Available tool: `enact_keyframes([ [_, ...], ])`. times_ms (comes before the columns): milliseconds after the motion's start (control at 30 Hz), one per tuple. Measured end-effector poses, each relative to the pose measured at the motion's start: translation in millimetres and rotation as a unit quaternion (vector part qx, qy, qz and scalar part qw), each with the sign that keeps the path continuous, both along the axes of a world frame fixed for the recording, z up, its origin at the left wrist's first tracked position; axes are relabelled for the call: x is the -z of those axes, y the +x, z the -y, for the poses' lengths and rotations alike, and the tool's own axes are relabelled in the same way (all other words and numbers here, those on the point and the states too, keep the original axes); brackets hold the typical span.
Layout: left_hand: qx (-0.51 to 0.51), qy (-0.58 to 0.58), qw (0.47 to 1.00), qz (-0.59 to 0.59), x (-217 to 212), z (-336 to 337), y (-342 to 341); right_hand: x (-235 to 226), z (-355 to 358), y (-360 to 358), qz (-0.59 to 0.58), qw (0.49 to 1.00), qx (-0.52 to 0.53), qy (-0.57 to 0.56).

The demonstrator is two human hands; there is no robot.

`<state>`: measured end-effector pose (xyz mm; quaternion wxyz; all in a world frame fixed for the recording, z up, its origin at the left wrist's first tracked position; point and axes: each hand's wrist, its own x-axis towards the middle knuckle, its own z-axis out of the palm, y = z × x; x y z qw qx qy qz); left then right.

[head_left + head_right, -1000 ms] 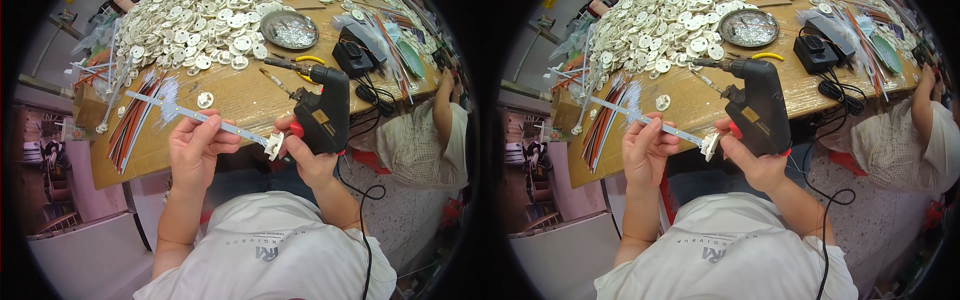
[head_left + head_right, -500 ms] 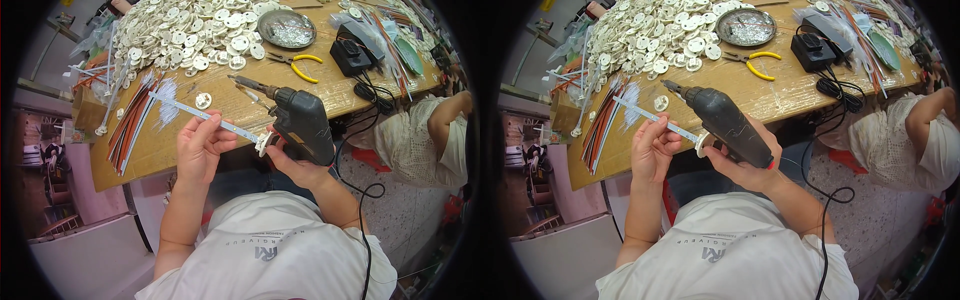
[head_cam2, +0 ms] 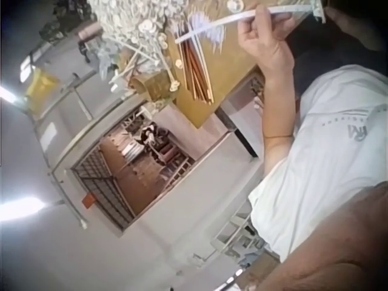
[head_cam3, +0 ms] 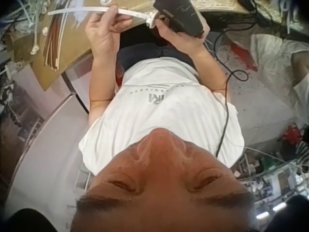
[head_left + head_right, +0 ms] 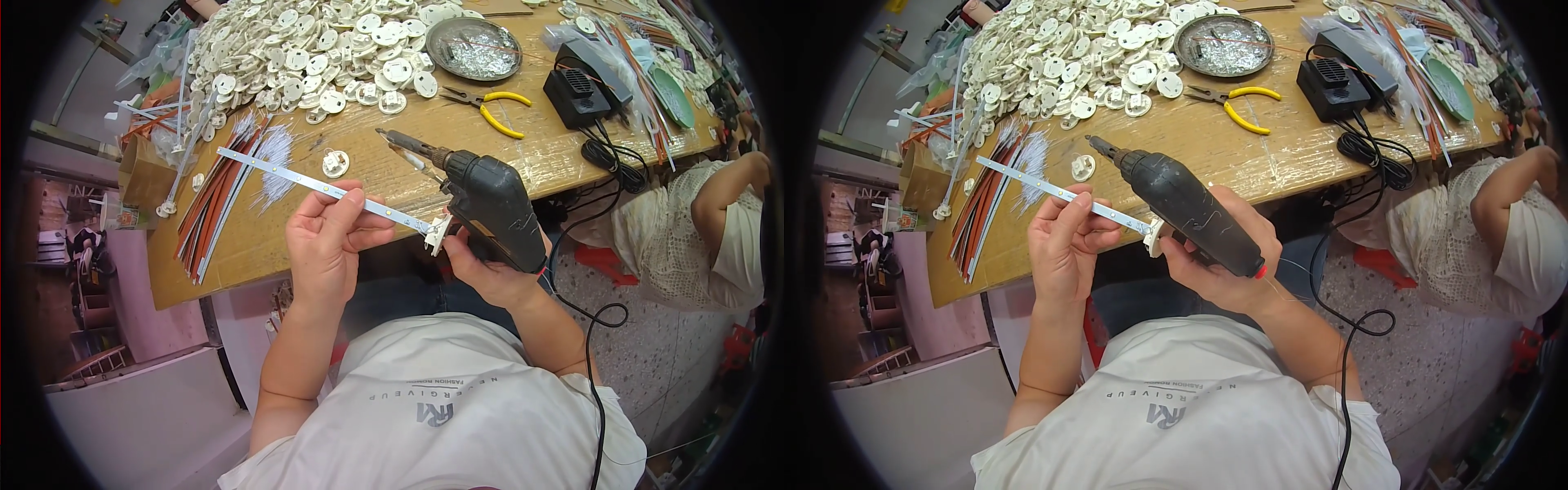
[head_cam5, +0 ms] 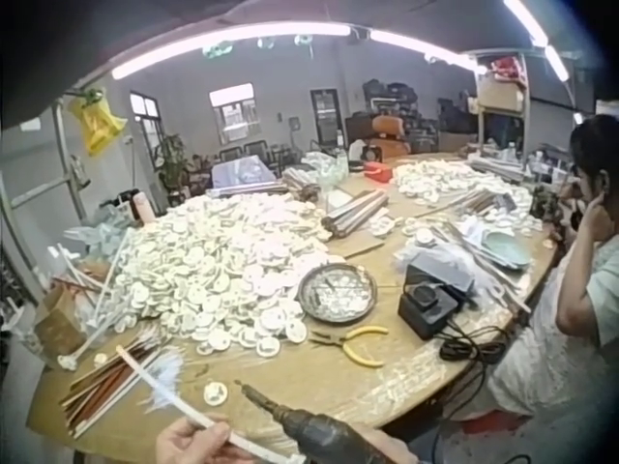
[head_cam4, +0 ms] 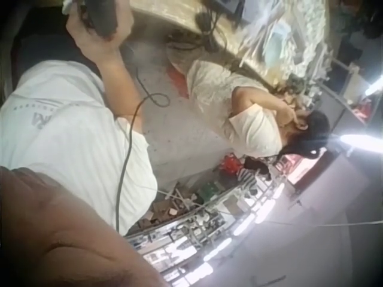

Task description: The person is using a glue gun to attach small circular plastic components onto an LED strip.

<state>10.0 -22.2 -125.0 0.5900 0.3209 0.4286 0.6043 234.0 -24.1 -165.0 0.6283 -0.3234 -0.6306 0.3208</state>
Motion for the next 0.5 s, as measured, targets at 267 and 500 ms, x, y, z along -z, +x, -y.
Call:
enact_keyframes([
  [267, 0.011, 0.045, 0.999, 0.023, 5, 5, 0, 2, 9, 1, 0.011, 0.996, 0.049, -0.072],
  [500, -0.056, 0.107, 0.992, -0.043, -9, 14, 7, 3, 9, -3, -0.153, 0.983, 0.001, -0.1],
])
